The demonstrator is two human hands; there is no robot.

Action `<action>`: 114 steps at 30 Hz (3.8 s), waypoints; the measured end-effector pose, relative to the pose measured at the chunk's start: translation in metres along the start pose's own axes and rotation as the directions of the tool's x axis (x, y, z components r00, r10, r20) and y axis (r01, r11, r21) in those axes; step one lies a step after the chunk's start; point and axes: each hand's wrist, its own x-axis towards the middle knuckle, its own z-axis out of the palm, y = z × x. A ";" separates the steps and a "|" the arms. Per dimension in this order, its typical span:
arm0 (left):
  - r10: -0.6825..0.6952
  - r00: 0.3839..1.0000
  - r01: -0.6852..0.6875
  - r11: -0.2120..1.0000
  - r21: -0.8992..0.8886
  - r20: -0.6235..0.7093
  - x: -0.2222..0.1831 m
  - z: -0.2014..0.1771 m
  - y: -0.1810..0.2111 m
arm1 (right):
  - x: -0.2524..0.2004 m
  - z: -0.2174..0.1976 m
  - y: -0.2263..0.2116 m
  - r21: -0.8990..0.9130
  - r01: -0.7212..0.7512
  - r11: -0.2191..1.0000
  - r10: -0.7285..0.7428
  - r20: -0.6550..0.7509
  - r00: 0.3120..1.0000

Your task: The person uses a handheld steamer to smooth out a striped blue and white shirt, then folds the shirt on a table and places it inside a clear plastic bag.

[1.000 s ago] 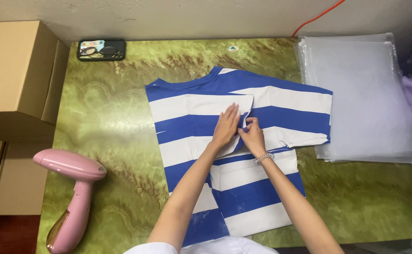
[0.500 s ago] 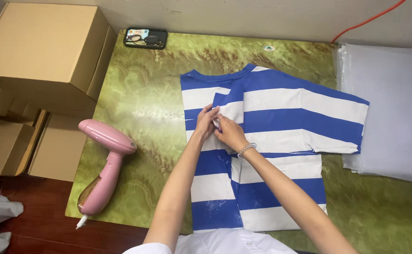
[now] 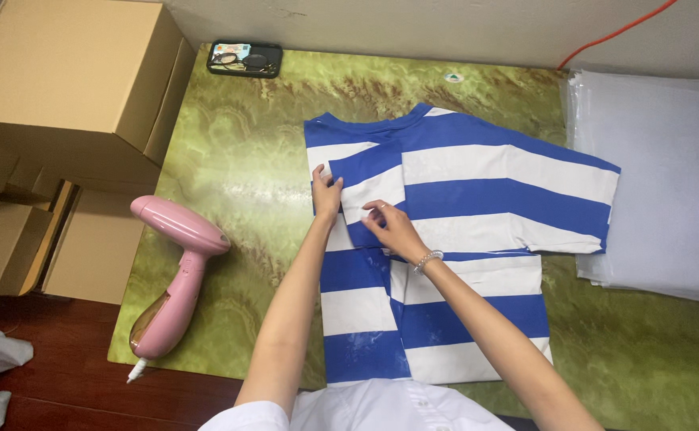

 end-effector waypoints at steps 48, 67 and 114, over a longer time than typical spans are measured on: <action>0.372 0.901 -0.370 0.385 0.845 0.225 -0.089 -0.009 0.058 | 0.096 -0.010 0.073 -0.646 0.004 0.763 -0.014 -0.010 1.000; 0.376 0.873 -0.447 0.361 0.819 0.311 -0.019 -0.035 0.060 | -0.017 -0.004 0.050 -0.620 -0.186 0.762 0.093 -0.180 0.979; 0.071 0.919 -0.368 0.505 0.781 0.387 -0.237 0.186 0.047 | -0.141 -0.149 0.119 0.329 -0.735 0.593 0.701 0.237 0.672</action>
